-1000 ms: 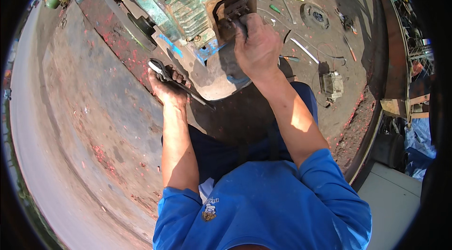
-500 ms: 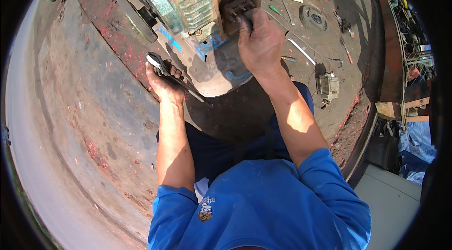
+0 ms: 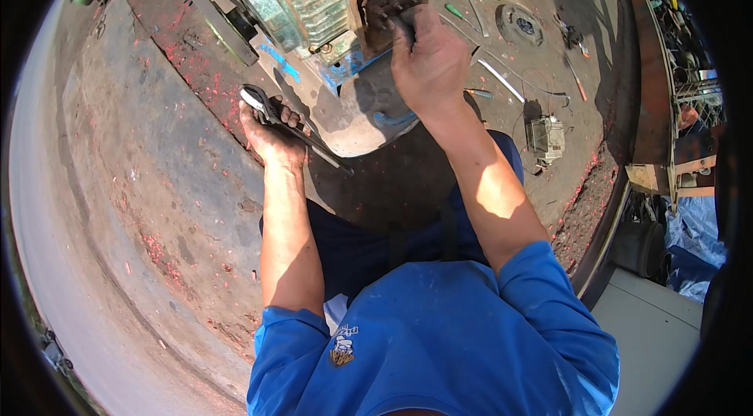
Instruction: The person uses an adjustable wrench to loosen and tighten bolts on a motor terminal box. They repeatedly adjust the wrench, reposition their hands, and work on the same fasteners. The person briefly walks away and returns to continue the task.
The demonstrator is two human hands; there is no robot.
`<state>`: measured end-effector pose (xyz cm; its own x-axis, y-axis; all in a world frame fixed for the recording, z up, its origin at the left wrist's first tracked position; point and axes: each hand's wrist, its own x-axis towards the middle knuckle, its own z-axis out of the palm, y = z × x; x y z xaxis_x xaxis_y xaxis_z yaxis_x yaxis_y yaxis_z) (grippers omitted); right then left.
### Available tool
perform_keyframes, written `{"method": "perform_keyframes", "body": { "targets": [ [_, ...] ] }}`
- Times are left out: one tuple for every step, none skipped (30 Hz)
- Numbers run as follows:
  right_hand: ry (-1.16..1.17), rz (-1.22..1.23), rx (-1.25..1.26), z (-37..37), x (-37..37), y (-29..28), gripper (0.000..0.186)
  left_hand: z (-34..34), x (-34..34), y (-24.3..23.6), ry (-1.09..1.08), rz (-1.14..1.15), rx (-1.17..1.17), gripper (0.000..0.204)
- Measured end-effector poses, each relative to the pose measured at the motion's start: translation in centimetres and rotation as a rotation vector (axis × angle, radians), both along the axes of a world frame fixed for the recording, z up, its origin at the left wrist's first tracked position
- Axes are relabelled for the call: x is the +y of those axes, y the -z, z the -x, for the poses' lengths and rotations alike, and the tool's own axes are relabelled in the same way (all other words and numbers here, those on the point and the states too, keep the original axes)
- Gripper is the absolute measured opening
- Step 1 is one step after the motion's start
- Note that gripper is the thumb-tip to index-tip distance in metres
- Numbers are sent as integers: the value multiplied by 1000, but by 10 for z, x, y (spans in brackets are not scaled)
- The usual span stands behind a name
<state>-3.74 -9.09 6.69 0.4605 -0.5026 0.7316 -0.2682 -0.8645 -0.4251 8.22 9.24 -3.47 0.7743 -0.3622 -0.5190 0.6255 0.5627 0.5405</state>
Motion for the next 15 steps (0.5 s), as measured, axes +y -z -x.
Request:
{"method": "perform_keyframes", "body": {
  "targets": [
    [-8,60,-17,1,-1,1,18,0,0,1,-10,5,-4,56],
    [-22,67,-37,1,-2,1,19,0,-1,2,-19,9,-8,56],
    [-35,73,-58,1,-2,1,20,1,-2,1,-22,6,-12,55],
    [-49,79,-79,1,-3,0,21,2,-3,-1,-25,3,-16,55],
    [-23,18,-35,2,-1,0,19,2,-3,-2,-29,1,-20,54],
    [1,-42,9,4,1,-1,18,2,-4,-1,-37,8,-22,53],
    [25,-102,52,6,4,-2,17,1,-3,1,-46,16,-25,51],
    [15,-118,57,6,7,-1,17,0,-3,2,-54,24,-29,50],
    [12,-128,60,5,7,1,16,3,-4,-1,-52,5,-16,48],
    [6,-125,51,0,4,-5,16,7,-6,-9,-52,-1,-15,47],
    [57,-171,161,4,14,-11,16,12,-5,-16,-52,-6,-15,46],
    [20,-171,71,5,12,-10,15,13,-9,-23,-54,21,-16,45],
    [1,-132,44,6,9,-11,16,13,-10,-18,-60,46,-17,44],
    [-14,-100,38,5,11,-15,18,5,-7,-6,-75,61,-40,44],
    [-38,-34,18,6,10,-20,19,1,-7,2,-82,69,-48,44]
  ]
}}
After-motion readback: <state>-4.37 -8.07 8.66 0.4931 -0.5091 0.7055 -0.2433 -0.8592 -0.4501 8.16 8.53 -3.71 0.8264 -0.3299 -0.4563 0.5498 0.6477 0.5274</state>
